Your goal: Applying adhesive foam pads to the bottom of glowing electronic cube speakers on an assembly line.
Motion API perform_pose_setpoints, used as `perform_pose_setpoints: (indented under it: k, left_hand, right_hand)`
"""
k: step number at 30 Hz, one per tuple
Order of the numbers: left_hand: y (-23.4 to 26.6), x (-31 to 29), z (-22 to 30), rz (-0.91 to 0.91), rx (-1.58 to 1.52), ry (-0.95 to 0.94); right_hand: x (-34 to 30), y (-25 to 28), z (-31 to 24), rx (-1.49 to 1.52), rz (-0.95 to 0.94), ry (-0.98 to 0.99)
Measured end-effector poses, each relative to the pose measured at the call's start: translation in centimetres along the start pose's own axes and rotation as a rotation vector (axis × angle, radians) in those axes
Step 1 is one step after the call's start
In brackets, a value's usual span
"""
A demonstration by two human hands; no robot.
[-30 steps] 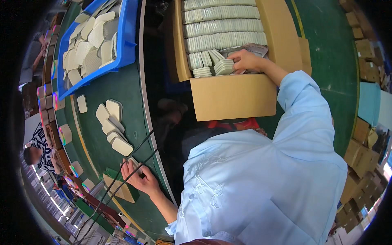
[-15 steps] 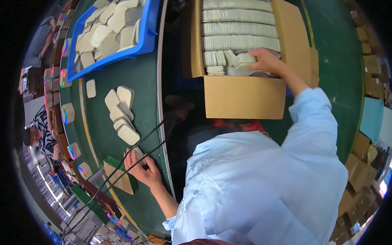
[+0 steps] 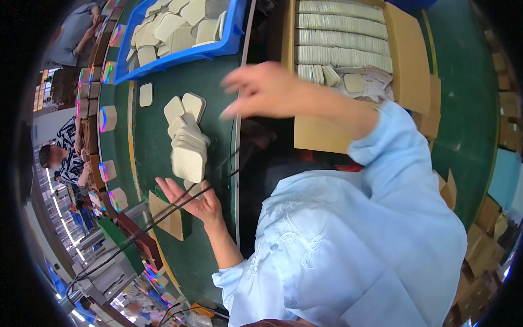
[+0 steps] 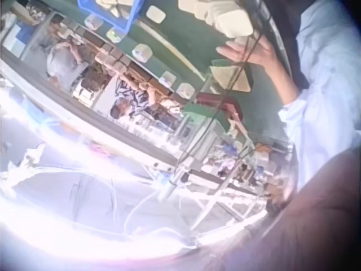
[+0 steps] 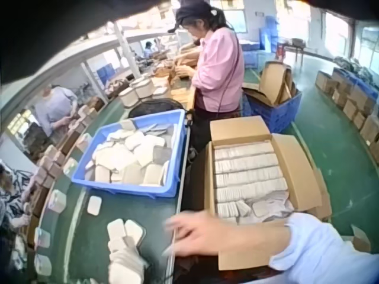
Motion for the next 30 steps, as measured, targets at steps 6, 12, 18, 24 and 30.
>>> perform_pose_setpoints:
  k: [6, 12, 18, 24, 30]
  left_hand:
    - [-0.6, 0.5, 0.4, -0.197, 0.160, -0.055]
    - [-0.7, 0.1, 0.1, -0.203, 0.128, -0.052]
    - [-0.5, -0.3, -0.1, -0.220, 0.096, -0.014]
    - [-0.1, -1.1, -0.5, -0.184, 0.054, 0.016]
    - [-0.2, -0.7, -0.3, -0.175, 0.057, 0.002]
  right_hand:
    - [-3.2, 11.6, 21.1, -0.721, 0.537, -0.512]
    - [1.4, 10.1, 29.6, -0.407, 0.589, -0.590]
    - [1.9, 10.1, 27.5, -0.408, 0.538, -0.743]
    - [-0.7, 10.2, 26.0, -0.068, 0.480, -0.677]
    - [-3.2, 11.8, 24.8, -0.003, 0.493, -0.416]
Point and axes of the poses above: each hand's wrist, its own x-axis towards the middle knuckle, its own y-axis out of the back of the hand, z = x × y, the point moved 3 cm from there along x, towards the middle knuckle, and after that the axes turned 11 degrees about -y, right-handed, at the moved point
